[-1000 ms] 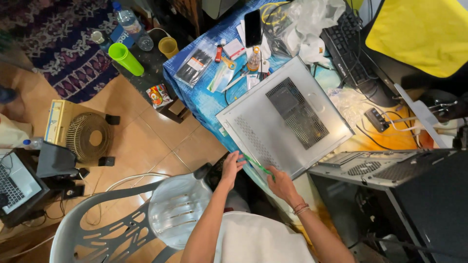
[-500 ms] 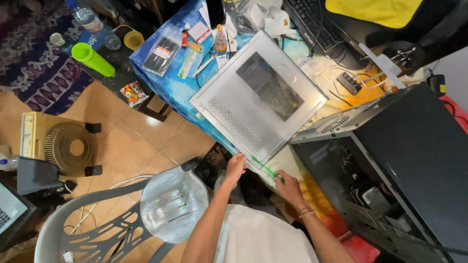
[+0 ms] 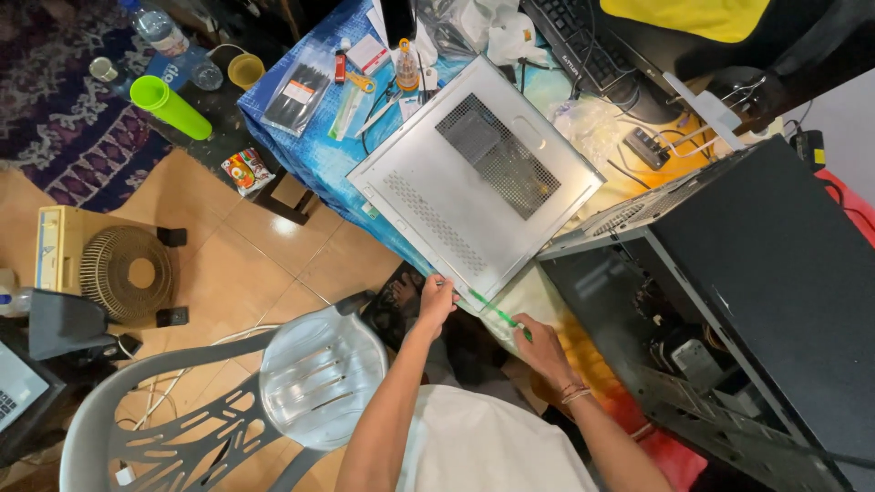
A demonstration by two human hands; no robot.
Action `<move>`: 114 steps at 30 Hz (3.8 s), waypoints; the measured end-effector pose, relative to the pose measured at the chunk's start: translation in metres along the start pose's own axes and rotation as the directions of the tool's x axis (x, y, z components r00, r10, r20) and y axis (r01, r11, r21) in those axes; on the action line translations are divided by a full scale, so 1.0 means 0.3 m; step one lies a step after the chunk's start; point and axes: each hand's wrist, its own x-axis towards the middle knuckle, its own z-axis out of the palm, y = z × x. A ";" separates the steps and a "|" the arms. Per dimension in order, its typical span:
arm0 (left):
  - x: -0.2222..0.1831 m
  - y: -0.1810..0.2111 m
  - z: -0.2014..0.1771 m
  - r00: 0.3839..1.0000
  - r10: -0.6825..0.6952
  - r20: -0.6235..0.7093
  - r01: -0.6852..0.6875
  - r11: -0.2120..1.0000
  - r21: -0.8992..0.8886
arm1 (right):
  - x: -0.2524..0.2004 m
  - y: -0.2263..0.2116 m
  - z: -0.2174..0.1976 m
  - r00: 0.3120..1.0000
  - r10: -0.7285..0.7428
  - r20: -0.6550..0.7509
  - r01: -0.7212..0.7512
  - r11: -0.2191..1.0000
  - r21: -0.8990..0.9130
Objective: Cleaning the mesh side panel of a computer case with a small tool and then reassembling the case.
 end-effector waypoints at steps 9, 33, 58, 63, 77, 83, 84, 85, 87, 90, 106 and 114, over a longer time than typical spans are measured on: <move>-0.069 0.114 -0.082 0.996 -0.058 0.063 0.041 0.971 0.235 | 0.142 0.042 0.043 0.968 0.177 -0.176 -0.158 0.980 0.121; 0.349 0.726 0.054 0.732 0.433 0.526 -0.648 0.203 0.734 | 0.781 -0.228 0.015 0.728 0.627 -0.278 -0.047 0.450 0.892; 0.594 1.144 -0.055 0.892 0.286 0.350 -0.437 0.347 0.830 | 1.204 -0.794 -0.350 0.961 0.078 -0.267 -0.050 0.992 0.112; 0.562 1.185 -0.044 0.911 0.233 0.342 -0.401 0.297 0.866 | 1.213 -0.807 -0.362 0.947 0.107 -0.302 -0.058 0.984 0.168; 0.574 1.236 -0.003 0.936 0.091 0.340 -0.352 0.185 0.918 | 1.068 -0.510 -0.428 0.797 0.442 -0.412 -0.442 0.891 0.102; 0.578 1.220 -0.019 0.924 0.130 0.360 -0.380 0.185 0.906 | 0.979 -0.565 -0.378 0.760 0.497 -0.419 -0.402 0.866 0.297; 0.577 1.219 -0.022 0.919 0.142 0.367 -0.389 0.185 0.902 | 0.970 -0.585 -0.366 0.766 0.500 -0.404 -0.380 0.859 0.343; 0.572 1.215 -0.026 0.918 0.143 0.369 -0.392 0.184 0.901 | 0.995 -0.570 -0.331 0.765 0.500 -0.406 -0.380 0.859 0.343; 0.563 1.208 -0.036 0.907 0.171 0.386 -0.415 0.198 0.888 | 1.051 -0.544 -0.260 0.815 0.446 -0.370 -0.303 0.873 0.383; 0.578 1.174 -0.054 0.893 0.215 0.395 -0.438 0.221 0.871 | 1.065 -0.578 -0.146 0.934 0.266 -0.239 -0.176 0.923 0.343; 0.535 1.001 -0.296 0.789 0.545 0.285 -0.519 0.342 0.783 | 1.028 -0.710 -0.044 0.955 0.254 -0.151 -0.194 0.925 0.327; 0.546 0.987 -0.441 0.751 0.607 0.258 -0.626 0.534 0.567 | 0.855 -1.267 -0.039 0.984 -0.020 0.176 -0.084 0.823 0.562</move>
